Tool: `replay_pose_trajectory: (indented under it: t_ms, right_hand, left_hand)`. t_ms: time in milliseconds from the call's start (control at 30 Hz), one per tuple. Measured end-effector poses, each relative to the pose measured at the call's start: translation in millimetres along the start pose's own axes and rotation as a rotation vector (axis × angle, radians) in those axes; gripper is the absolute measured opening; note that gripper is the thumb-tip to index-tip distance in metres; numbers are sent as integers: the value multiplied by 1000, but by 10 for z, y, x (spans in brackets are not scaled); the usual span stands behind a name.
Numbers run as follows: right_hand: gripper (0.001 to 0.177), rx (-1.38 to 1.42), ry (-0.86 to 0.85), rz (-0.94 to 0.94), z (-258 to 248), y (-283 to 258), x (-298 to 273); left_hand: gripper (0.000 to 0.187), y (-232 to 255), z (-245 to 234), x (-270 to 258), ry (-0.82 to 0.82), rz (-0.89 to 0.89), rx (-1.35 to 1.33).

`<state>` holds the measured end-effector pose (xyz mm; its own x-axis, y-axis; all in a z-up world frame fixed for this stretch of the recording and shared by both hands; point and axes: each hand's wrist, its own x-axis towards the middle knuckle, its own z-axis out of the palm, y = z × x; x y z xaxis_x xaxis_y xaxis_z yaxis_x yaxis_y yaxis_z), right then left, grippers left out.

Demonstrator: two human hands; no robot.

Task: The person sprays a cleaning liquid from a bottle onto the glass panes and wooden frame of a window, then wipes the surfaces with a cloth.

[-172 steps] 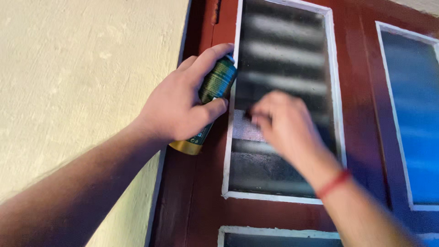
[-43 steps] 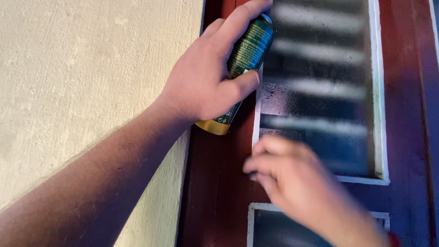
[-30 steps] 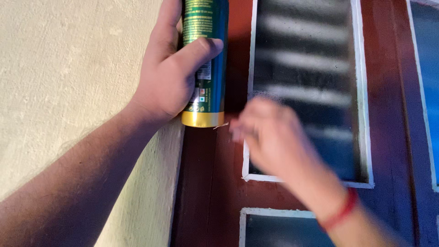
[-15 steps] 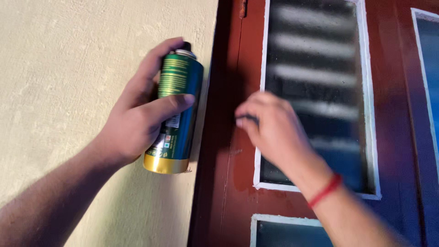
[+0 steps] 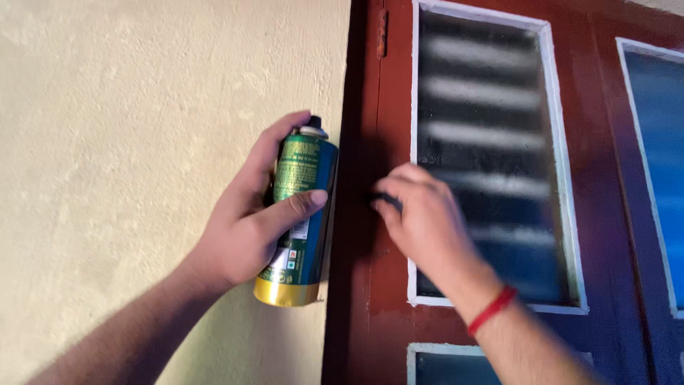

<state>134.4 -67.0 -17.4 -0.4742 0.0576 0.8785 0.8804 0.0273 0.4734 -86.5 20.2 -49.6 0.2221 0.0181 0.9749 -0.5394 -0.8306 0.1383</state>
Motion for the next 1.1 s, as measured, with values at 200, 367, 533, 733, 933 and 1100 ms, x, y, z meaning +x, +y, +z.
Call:
replay_pose_trajectory:
  t_ms: [200,367,533,733,933,1100]
  right_hand:
    - [17,175,-256,-1,-10,-378,-560]
    - [13,-82,-52,-20,41,50,107]
    - [16,-55,1,30,-38,93,292]
    - [20,38,-305,174,-167,-65,-199]
    - [16,-104,69,-33,-153,356,443]
    - [20,-22,1,-155,-64,52,127]
  left_hand:
    - [81,-66,-115,-87,90,93,-81]
    - [85,-109,-128,-115,68,114,-87]
    - [86,-109,-113,-178,49,105,-14]
    - [85,-74,-115,-166,41,129,-13]
    - [87,-104,-111,-138,55,76,-6]
    - [82,-124,-105,-135,-1,155,-32]
